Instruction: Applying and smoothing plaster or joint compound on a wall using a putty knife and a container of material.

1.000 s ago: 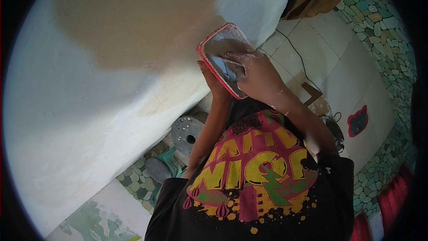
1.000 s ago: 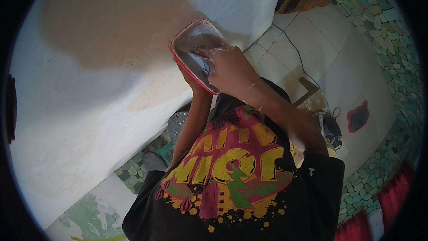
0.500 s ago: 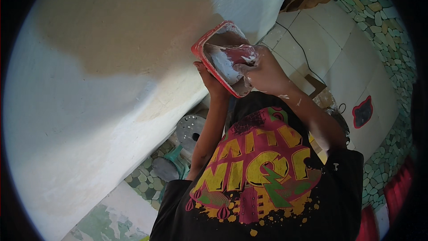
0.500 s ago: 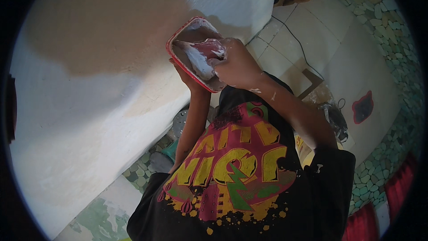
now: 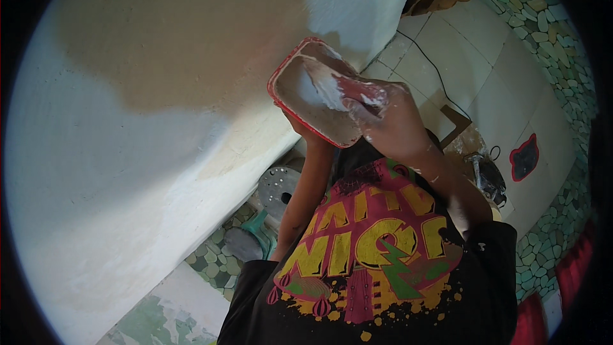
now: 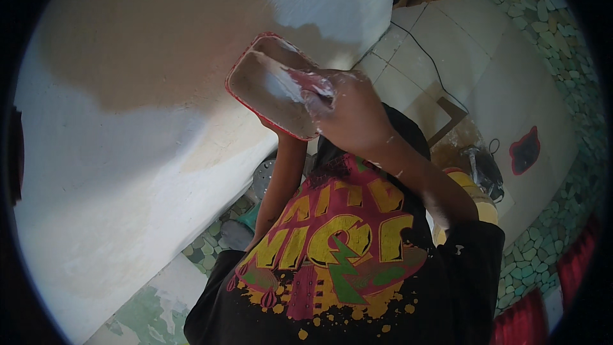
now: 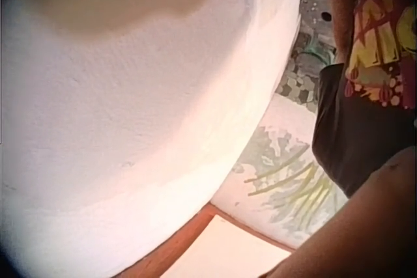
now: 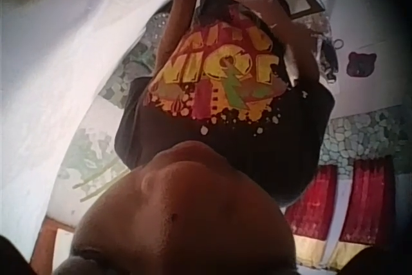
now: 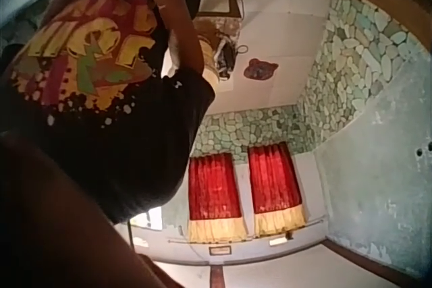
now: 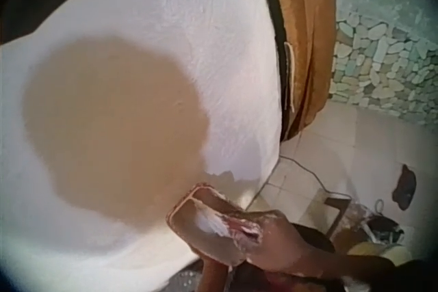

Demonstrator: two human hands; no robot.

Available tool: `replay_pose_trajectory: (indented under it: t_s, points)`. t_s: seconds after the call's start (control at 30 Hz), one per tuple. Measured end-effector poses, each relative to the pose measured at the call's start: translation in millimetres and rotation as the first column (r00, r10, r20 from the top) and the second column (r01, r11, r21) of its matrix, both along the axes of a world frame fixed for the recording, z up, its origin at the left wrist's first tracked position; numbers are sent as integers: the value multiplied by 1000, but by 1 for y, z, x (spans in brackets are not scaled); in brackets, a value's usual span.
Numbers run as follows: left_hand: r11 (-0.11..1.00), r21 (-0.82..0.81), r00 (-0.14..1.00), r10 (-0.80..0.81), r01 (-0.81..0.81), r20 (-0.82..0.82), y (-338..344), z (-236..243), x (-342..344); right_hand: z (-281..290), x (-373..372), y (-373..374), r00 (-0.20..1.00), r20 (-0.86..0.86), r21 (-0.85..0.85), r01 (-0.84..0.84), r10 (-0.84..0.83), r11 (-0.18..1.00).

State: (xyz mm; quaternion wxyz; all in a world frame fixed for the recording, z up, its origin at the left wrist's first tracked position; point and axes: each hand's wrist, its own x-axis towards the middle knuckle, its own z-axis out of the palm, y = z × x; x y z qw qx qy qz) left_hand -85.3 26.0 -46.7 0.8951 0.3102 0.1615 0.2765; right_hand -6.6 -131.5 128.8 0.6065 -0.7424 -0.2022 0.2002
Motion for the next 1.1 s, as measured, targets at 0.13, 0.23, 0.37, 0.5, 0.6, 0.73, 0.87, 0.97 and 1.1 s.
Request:
replay_pose_trajectory:
  t_s: [0.13, 0.23, 0.37, 0.5, 0.6, 0.73, 0.87, 0.97, 1.1]
  points:
    - [995, 82, 999, 52, -53, 5, 2, -8, -5, -7, -6, 11, 998, 52, 28, -38, 36, 999]
    - [949, 291, 991, 130, -120, -16, 3, -4, -5, -8, -8, 9, 998, 4, 49, -60, 60, 997]
    - [936, 321, 987, 158, -141, -29, 3, -5, -9, 3, -1, 4, 975, -89, 9, -201, 201, 979]
    - [917, 358, 976, 211, -176, -61, -4, -3, -8, 9, -21, 7, 959, 254, -95, -104, 125, 990]
    - [903, 390, 966, 239, -182, -103, -8, -3, -9, -1, -28, 11, 909, 384, -83, -139, 161, 987]
    - [882, 432, 946, 281, -189, -159, -11, -4, -13, 1, -29, 11, 862, 379, -343, -208, 338, 916]
    - [859, 474, 922, 326, -196, -210, -13, -4, -15, 3, -27, 7, 829, 366, -382, -281, 423, 881]
    - [847, 492, 906, 350, -199, -237, -15, 0, -15, 3, -25, 6, 843, 261, -447, -327, 471, 833]
    - [919, 334, 965, 248, -207, -83, -10, 2, -6, -2, -20, 1, 883, 267, -448, -241, 386, 861]
